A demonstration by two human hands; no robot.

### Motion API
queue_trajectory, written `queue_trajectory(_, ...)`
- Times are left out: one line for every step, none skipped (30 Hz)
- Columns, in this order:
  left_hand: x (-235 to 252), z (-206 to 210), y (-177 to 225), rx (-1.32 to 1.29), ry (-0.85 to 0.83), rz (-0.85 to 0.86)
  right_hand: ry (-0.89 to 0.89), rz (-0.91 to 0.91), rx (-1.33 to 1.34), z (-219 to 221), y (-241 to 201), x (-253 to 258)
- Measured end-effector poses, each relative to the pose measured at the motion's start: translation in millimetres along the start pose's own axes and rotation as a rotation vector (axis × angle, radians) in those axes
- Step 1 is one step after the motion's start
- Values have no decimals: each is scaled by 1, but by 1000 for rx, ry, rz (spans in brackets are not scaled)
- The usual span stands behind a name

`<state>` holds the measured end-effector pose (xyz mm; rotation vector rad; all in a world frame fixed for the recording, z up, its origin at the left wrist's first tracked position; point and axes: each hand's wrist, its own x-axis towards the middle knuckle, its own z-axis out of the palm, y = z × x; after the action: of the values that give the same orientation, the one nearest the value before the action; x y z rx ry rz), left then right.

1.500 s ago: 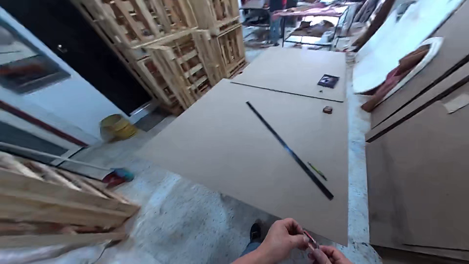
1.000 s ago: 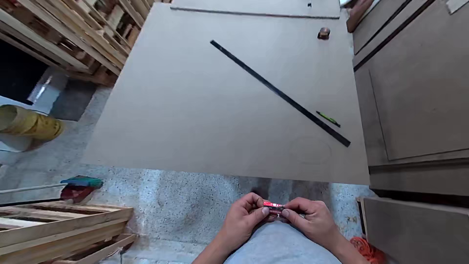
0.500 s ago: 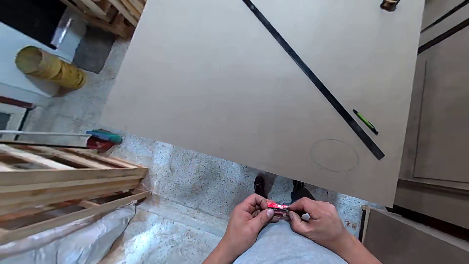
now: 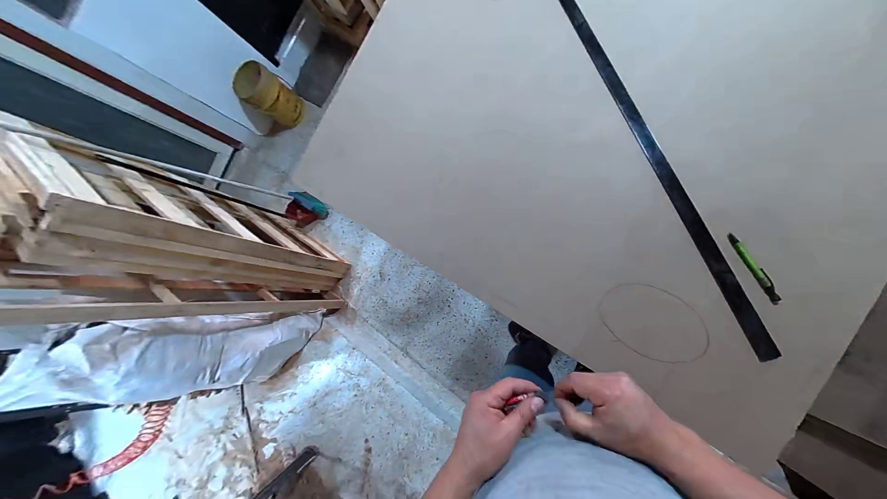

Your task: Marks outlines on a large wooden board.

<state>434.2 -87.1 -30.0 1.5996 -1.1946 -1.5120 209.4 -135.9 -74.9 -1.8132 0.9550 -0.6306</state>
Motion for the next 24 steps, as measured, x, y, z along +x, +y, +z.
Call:
queue_trajectory(10,-7,-10,111,91,-3,2,48,-96,-9,16,8)
queue_trajectory(26,-19,-21,254,201,-23,5,117,-194,-22,36,20)
queue_trajectory(46,-32,-35,396,311,-52,8,194,-286,-37,61,33)
queue_trajectory(70,-46,-50,506,402,-78,42,236,-380,-50,92,46)
queue_trajectory(95,-58,-64,596,475,-94,92,242,-477,-60,126,58)
queue_trajectory(120,-67,-79,666,527,-88,130,218,-569,-67,162,67)
queue_trajectory(142,-74,-92,720,554,-70,137,189,-652,-70,194,72)
queue_trajectory(161,-79,-104,753,564,-46,134,161,-721,-69,221,73)
queue_trajectory(178,-81,-115,775,567,-20,124,146,-773,-68,239,72)
queue_trajectory(191,-83,-123,795,569,10,126,137,-800,-66,246,71)
queue_trajectory(201,-83,-130,807,577,33,129,133,-811,-66,248,72)
queue_trajectory(209,-84,-134,819,587,39,129,139,-812,-66,249,73)
queue_trajectory(213,-83,-137,830,598,31,128,144,-810,-65,248,72)
queue_trajectory(215,-82,-139,844,611,23,128,149,-808,-65,247,71)
queue_trajectory(216,-80,-140,866,620,29,131,148,-809,-66,247,71)
queue_trajectory(217,-79,-141,902,614,50,132,147,-812,-67,247,72)
queue_trajectory(217,-80,-142,945,598,87,131,147,-815,-67,247,72)
queue_trajectory(217,-83,-144,974,581,125,127,150,-818,-67,246,71)
queue_trajectory(219,-86,-144,983,571,141,126,151,-819,-68,246,71)
queue_trajectory(220,-88,-144,978,579,143,126,151,-819,-68,246,71)
queue_trajectory(220,-86,-144,974,586,141,129,151,-820,-67,247,72)
queue_trajectory(219,-83,-144,978,577,153,133,151,-820,-66,247,71)
queue_trajectory(218,-81,-146,991,553,187,139,151,-819,-66,247,71)
queue_trajectory(217,-82,-147,1005,520,218,137,153,-816,-67,247,70)
